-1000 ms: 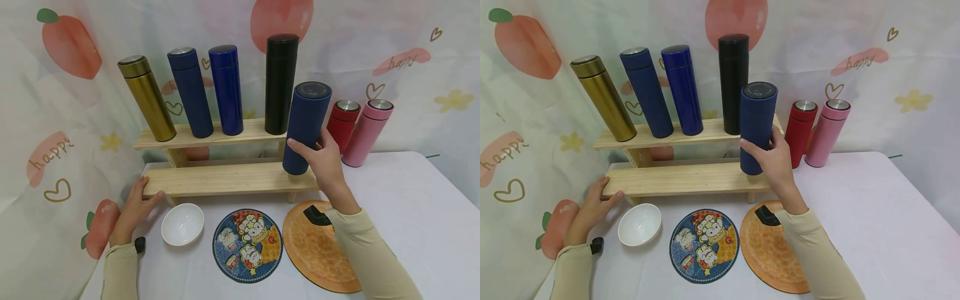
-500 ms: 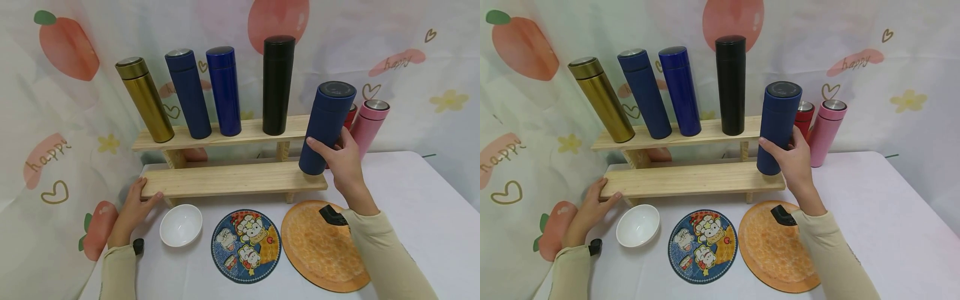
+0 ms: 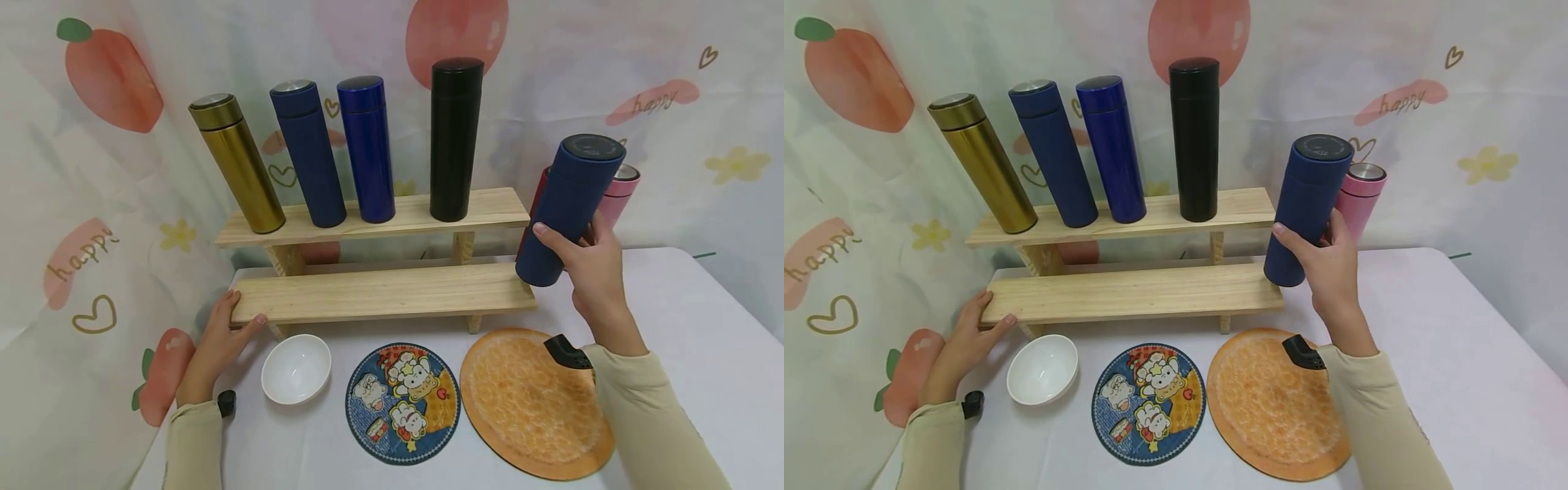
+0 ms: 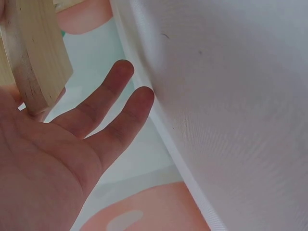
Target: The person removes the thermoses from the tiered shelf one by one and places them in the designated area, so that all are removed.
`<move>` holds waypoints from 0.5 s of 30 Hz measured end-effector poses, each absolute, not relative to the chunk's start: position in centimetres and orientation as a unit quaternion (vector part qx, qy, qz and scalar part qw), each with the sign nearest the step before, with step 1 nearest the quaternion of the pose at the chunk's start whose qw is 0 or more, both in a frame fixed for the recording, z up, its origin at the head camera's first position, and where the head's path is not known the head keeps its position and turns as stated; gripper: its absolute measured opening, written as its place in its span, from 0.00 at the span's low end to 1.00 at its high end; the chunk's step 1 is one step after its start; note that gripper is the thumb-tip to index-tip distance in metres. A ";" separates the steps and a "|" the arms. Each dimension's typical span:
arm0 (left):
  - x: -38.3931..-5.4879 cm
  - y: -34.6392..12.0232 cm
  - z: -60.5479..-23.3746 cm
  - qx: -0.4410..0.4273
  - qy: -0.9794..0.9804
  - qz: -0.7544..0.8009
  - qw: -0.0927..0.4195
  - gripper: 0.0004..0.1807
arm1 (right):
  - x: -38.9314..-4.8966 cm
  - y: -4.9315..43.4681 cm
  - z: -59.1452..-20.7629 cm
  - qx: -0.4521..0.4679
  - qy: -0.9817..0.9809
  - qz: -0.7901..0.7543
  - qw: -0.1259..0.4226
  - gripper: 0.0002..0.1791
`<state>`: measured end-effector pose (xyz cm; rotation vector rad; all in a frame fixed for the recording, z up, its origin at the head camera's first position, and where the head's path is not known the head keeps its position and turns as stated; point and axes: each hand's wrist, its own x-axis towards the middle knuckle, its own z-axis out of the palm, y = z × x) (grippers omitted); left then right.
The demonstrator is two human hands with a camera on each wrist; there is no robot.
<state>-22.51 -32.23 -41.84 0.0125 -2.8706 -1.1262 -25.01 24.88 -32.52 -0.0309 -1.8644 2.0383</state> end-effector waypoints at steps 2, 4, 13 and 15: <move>-22.6 -32.2 -41.9 0.002 -0.930 -0.366 0.030 0.51 | -24.9 25.5 -32.6 -0.022 -0.658 0.730 0.186 0.41; -22.6 -32.2 -41.9 0.002 -0.930 -0.367 0.030 0.51 | -24.9 26.1 -32.7 -0.030 -0.655 0.732 0.187 0.42; -22.7 -32.3 -42.0 0.002 -0.930 -0.366 0.029 0.53 | -25.4 28.5 -33.3 -0.061 -0.659 0.718 0.213 0.45; -22.7 -32.4 -42.1 0.001 -0.930 -0.367 0.029 0.53 | -25.5 29.1 -33.4 -0.067 -0.657 0.720 0.214 0.45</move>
